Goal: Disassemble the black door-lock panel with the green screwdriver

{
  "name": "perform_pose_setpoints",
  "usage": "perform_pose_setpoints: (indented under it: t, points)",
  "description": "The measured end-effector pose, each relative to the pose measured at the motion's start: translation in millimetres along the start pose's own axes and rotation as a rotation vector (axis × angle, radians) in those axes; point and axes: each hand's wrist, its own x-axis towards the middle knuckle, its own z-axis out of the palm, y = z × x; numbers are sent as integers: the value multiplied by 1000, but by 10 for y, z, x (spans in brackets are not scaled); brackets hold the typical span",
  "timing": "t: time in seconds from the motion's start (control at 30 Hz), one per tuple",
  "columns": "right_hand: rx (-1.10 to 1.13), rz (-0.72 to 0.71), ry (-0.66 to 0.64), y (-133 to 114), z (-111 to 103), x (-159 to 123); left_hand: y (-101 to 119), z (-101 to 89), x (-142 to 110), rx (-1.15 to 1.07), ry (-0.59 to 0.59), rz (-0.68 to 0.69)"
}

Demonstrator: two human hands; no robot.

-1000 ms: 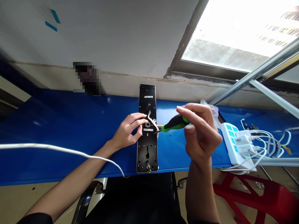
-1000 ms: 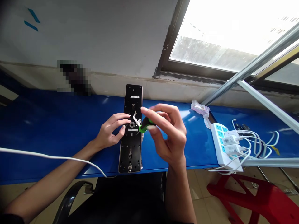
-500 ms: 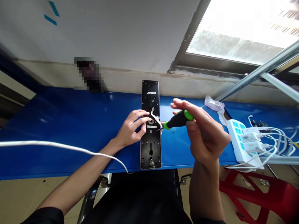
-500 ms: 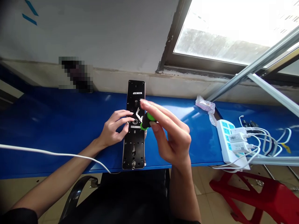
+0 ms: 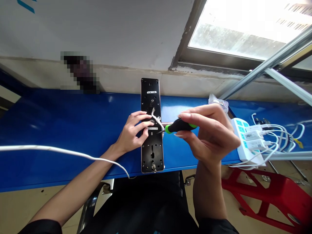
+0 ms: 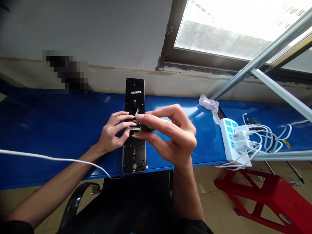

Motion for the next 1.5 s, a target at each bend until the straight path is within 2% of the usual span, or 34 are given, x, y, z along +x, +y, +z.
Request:
perform_pose_setpoints:
  t: [0.07, 0.17, 0.23, 0.37, 0.43, 0.57, 0.63, 0.77, 0.83, 1.0, 1.07, 1.2, 1.27, 1.4, 1.43, 1.5]
  points:
    - [-33, 2, 4, 3, -12, -2, 2, 2, -3, 3, -2, -8]
    - [50, 88, -102, -31, -17, 1, 1, 1, -7, 5, -3, -25]
    - [104, 88, -132, -45, -17, 7, 3, 2, -8, 7, -7, -29]
    - [-4, -25, -45, -7, -24, 18, 14, 4, 2, 19, -2, -34]
    - [-58, -9, -13, 8, -27, 16, 19, 4, 8, 24, -6, -38]
    - [-16, 89, -131, -9, -23, -9, 19, 5, 10, 14, -7, -28]
    - [4, 84, -153, -3, -12, -27, 16, 6, 6, 10, -2, -18]
    - [-35, -32, 27, 45, 17, -44, 14, 7, 0, 9, -12, -11]
    - [-58, -16, 61, 41, 22, -34, 12, 7, -4, 7, -16, -11]
    - [112, 127, -157, -45, -5, -16, -2, 9, -22, 6, -21, -19]
    - [108, 94, -137, -51, -12, -24, -6, 11, -26, 13, -26, -19]
    - [-52, 48, 6, -36, -9, -31, 1, 9, -18, 19, -36, -16]
    - [-75, 78, -16, -54, -7, -20, 5, 7, -12, 19, -34, -13]
    - [47, 161, -196, -94, 12, -14, 6, 13, -17, 25, -35, -14]
    - [83, 170, -206, -84, 23, -23, 8, 16, -18, 25, -37, -14]
    - [84, 132, -140, -30, 42, -56, 19, 18, -7, 27, -37, -15]
